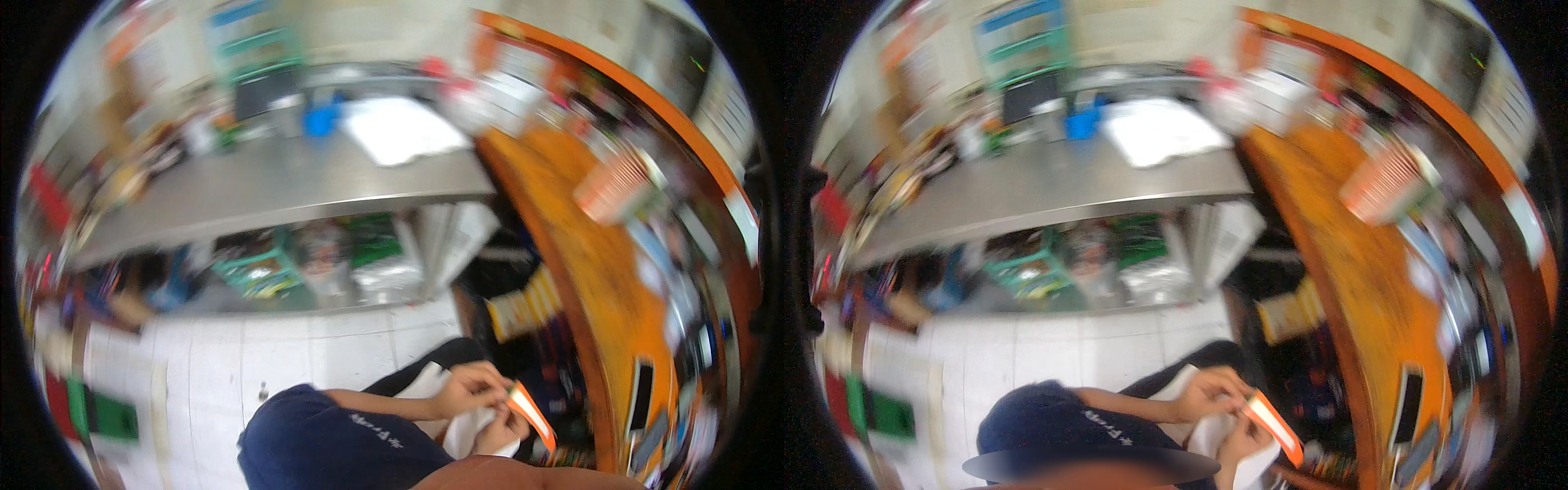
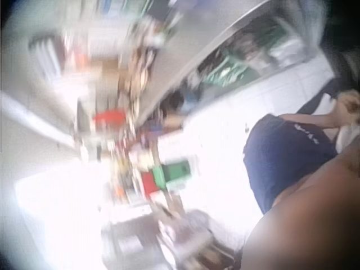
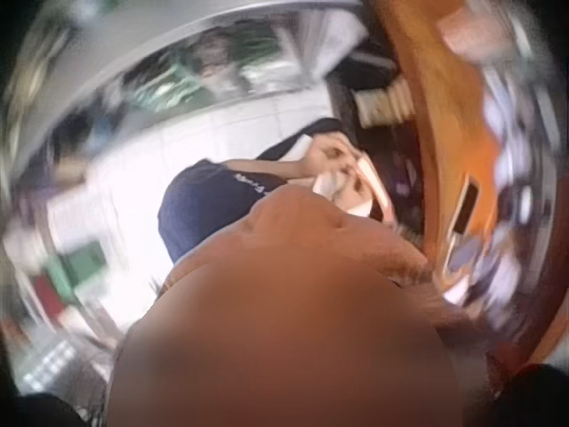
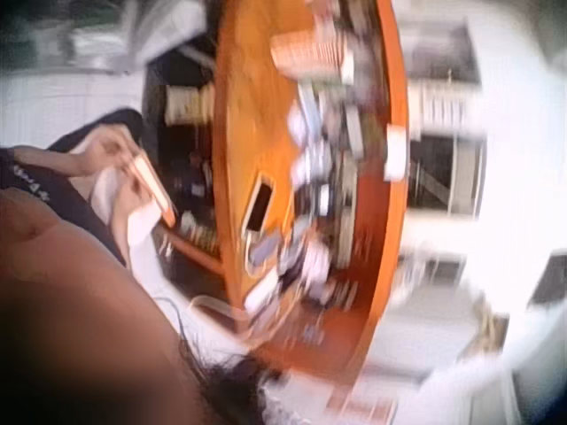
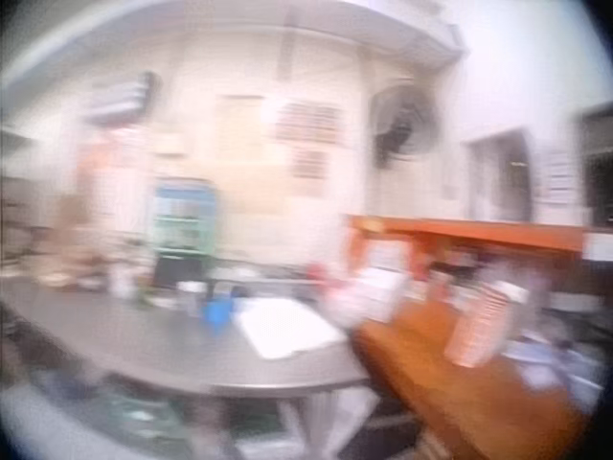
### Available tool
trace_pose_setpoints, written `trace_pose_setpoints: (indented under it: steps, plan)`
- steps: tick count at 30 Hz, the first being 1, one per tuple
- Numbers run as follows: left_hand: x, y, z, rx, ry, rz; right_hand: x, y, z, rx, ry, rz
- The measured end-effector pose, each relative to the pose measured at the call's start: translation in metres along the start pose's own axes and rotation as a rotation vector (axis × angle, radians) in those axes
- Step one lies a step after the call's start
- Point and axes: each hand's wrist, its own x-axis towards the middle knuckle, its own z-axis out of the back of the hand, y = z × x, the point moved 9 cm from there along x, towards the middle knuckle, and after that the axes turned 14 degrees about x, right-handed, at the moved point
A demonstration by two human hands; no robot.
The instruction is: The person folds flat cardboard pieces into small rectangular boxes by hand, aligning edges and creasing flaps. They place completed boxes on a wooden counter and continue folding more pieces from a stack.
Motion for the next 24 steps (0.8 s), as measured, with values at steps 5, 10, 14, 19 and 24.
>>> trace_pose_setpoints:
  steps: [5,10,14,19,24]
  plan:
    - [-0.007,-0.031,0.003,0.128,0.071,-0.162,0.016,0.004,-0.018,0.045,0.05,0.093]
    - [-0.018,-0.04,0.024,0.242,-0.107,-0.237,0.03,-0.036,-0.041,-0.054,0.32,-0.216]
    - [-0.031,-0.024,0.035,0.288,-0.011,-0.077,0.006,-0.046,-0.068,0.03,0.467,-0.207]
    - [-0.04,-0.022,0.046,0.389,-0.07,-0.026,-0.01,-0.017,-0.096,0.112,0.429,-0.082]
    - [-0.044,-0.034,0.055,0.171,-0.214,-0.191,-0.012,0.017,-0.119,-0.043,0.385,0.06]
